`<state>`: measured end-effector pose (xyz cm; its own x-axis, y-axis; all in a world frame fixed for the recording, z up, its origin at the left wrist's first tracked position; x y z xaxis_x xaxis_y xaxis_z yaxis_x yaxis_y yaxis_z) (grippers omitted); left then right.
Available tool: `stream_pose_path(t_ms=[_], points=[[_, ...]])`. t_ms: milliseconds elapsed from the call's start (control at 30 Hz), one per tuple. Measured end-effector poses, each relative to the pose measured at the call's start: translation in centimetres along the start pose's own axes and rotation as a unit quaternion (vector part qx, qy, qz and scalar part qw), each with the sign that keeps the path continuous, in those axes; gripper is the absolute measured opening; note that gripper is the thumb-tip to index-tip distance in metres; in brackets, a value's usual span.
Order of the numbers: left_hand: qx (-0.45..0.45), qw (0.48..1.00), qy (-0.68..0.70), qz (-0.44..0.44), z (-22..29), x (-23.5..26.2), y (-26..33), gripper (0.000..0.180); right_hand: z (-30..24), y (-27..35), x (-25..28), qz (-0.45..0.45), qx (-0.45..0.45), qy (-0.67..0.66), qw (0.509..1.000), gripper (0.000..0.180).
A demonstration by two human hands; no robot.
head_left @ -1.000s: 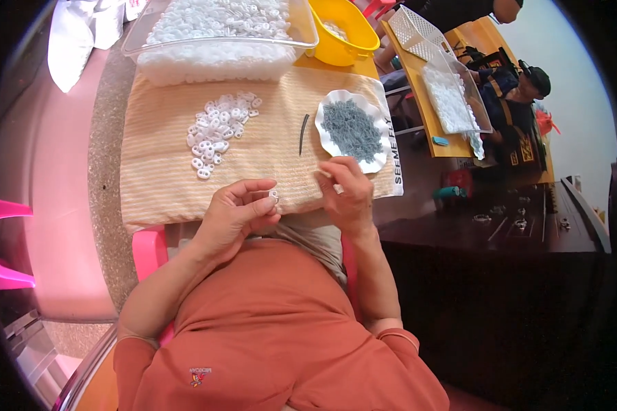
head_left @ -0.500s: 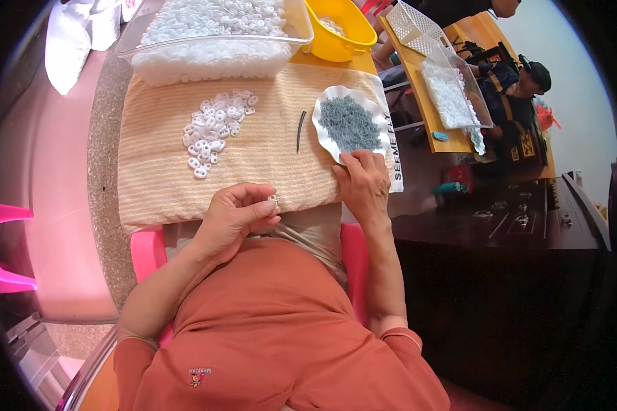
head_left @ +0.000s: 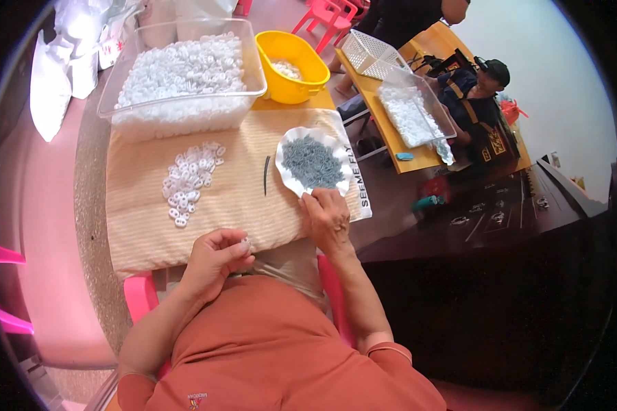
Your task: Assembling small white plastic components by inserting tiny grey pins.
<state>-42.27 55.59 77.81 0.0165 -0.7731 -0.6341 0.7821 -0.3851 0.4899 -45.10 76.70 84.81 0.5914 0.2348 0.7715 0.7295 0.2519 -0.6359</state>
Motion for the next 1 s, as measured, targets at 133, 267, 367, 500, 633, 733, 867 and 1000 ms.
stream_pose_path(t_ms=[133,267,367,500,633,733,867,1000], points=[[-0.004,1.000,0.003,-0.002,0.0,-0.2,0.2,0.018,-0.1,0.0,0.5,0.014,-0.002,-0.011,1.000,0.008],[-0.010,1.000,-0.002,-0.003,0.2,-0.4,0.0,0.019,-0.4,-0.4,1.3,0.061,-0.020,-0.053,0.997,0.009],[-0.015,1.000,0.005,-0.012,0.4,-0.5,-0.2,0.019,-1.2,-0.8,1.4,0.076,-0.065,-0.123,0.987,0.010],[-0.017,1.000,0.005,-0.008,0.5,-0.3,-0.2,0.019,-3.3,-1.1,1.2,0.051,-0.080,-0.233,0.968,0.011],[-0.026,1.000,0.014,-0.008,0.3,0.0,-0.2,0.020,-5.7,-1.4,0.8,0.001,-0.112,-0.366,0.924,0.006],[-0.021,1.000,0.003,0.006,0.4,0.2,0.0,0.020,-6.7,-1.0,-0.4,-0.051,-0.155,-0.443,0.881,0.005],[-0.011,1.000,-0.006,0.016,0.5,0.3,-0.2,0.021,-7.3,-0.3,-2.0,-0.104,-0.179,-0.508,0.836,0.008],[-0.023,1.000,-0.005,-0.008,0.8,-0.2,-0.6,0.021,-7.9,0.1,-2.8,-0.141,-0.215,-0.578,0.774,0.009]])
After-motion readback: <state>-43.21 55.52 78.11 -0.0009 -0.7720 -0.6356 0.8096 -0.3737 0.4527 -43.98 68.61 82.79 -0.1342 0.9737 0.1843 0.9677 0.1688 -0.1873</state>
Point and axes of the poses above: each hand's wrist, its own y-axis away from the middle knuckle, its own x-axis out of the back of the hand, z = x × y, the point moved 7 cm from there along -y, towards the middle knuckle, and after that the axes turned 7 degrees about z, right-handed, at the moved point
